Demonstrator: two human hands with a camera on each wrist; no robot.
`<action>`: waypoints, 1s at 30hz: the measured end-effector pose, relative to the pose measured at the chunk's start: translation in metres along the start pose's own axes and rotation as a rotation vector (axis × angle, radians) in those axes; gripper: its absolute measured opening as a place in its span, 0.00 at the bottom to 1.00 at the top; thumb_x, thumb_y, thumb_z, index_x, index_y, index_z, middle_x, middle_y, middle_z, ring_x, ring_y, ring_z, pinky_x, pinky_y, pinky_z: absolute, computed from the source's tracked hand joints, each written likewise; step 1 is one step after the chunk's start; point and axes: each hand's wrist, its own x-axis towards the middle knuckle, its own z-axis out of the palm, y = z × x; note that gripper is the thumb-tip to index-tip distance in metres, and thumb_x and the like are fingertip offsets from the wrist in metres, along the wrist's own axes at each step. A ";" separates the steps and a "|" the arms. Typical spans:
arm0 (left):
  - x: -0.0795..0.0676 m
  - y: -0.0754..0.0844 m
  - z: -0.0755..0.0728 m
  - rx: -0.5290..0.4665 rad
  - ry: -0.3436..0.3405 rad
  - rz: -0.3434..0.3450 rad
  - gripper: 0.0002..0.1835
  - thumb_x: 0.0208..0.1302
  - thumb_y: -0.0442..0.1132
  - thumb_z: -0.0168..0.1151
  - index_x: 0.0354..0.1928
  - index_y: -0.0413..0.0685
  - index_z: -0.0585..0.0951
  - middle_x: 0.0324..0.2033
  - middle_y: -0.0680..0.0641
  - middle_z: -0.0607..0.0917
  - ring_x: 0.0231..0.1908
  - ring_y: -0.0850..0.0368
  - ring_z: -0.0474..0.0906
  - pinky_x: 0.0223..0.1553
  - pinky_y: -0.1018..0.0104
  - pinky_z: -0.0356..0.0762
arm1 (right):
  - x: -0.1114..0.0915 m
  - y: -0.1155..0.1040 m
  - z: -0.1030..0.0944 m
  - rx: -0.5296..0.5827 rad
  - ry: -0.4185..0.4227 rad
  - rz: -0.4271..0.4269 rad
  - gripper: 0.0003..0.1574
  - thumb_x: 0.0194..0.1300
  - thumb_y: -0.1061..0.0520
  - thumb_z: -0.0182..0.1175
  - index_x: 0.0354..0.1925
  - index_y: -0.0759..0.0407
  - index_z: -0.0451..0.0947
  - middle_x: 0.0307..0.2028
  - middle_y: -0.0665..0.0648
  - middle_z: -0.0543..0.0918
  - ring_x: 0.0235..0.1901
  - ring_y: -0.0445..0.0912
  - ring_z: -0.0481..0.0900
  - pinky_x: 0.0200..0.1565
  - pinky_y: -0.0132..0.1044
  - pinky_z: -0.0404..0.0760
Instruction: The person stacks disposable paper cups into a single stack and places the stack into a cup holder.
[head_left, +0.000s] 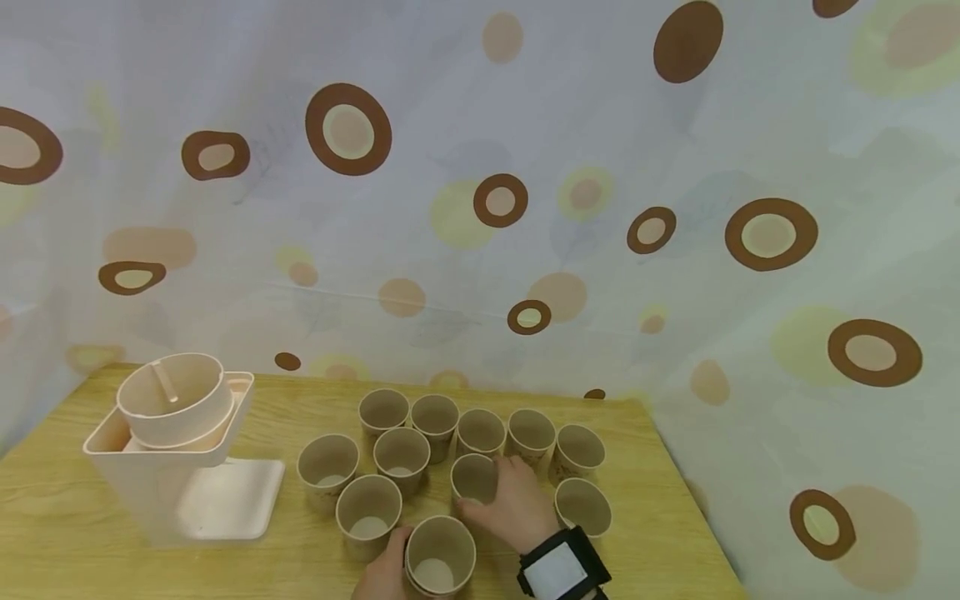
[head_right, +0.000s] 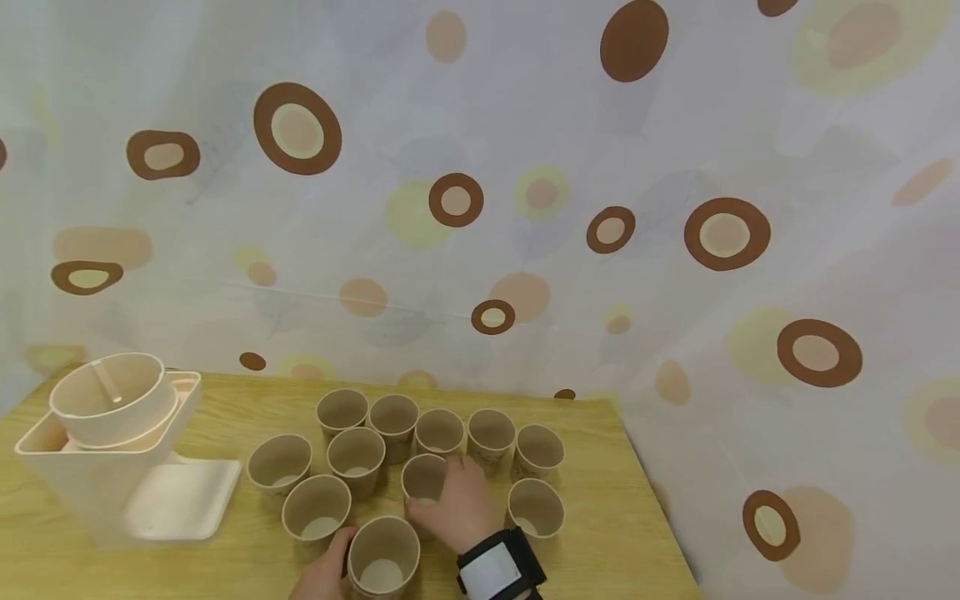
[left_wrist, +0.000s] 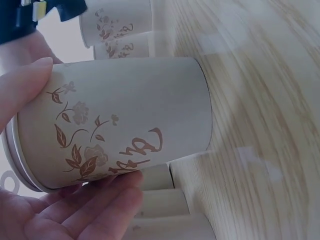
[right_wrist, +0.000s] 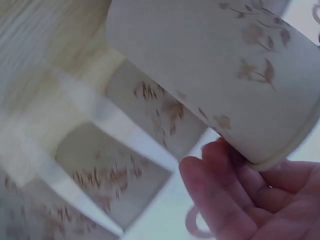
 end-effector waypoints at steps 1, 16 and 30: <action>0.001 0.001 0.000 -0.018 -0.021 -0.008 0.42 0.34 0.47 0.77 0.52 0.33 0.69 0.41 0.32 0.83 0.38 0.39 0.81 0.38 0.47 0.81 | -0.002 0.001 -0.004 0.008 0.017 0.013 0.48 0.45 0.40 0.65 0.53 0.76 0.71 0.45 0.71 0.79 0.44 0.60 0.77 0.43 0.53 0.81; 0.011 0.019 0.006 -0.071 -0.098 -0.013 0.59 0.34 0.52 0.77 0.64 0.24 0.59 0.55 0.22 0.71 0.52 0.27 0.71 0.49 0.33 0.73 | -0.019 0.008 -0.041 0.000 0.187 0.044 0.42 0.46 0.43 0.66 0.50 0.73 0.74 0.43 0.69 0.80 0.43 0.57 0.78 0.43 0.53 0.82; 0.014 0.027 0.016 -0.081 -0.028 -0.019 0.48 0.34 0.49 0.77 0.57 0.31 0.68 0.48 0.35 0.80 0.46 0.40 0.77 0.47 0.40 0.77 | -0.031 0.000 -0.062 0.055 0.213 0.058 0.42 0.49 0.46 0.66 0.54 0.73 0.72 0.44 0.68 0.77 0.43 0.57 0.76 0.46 0.54 0.80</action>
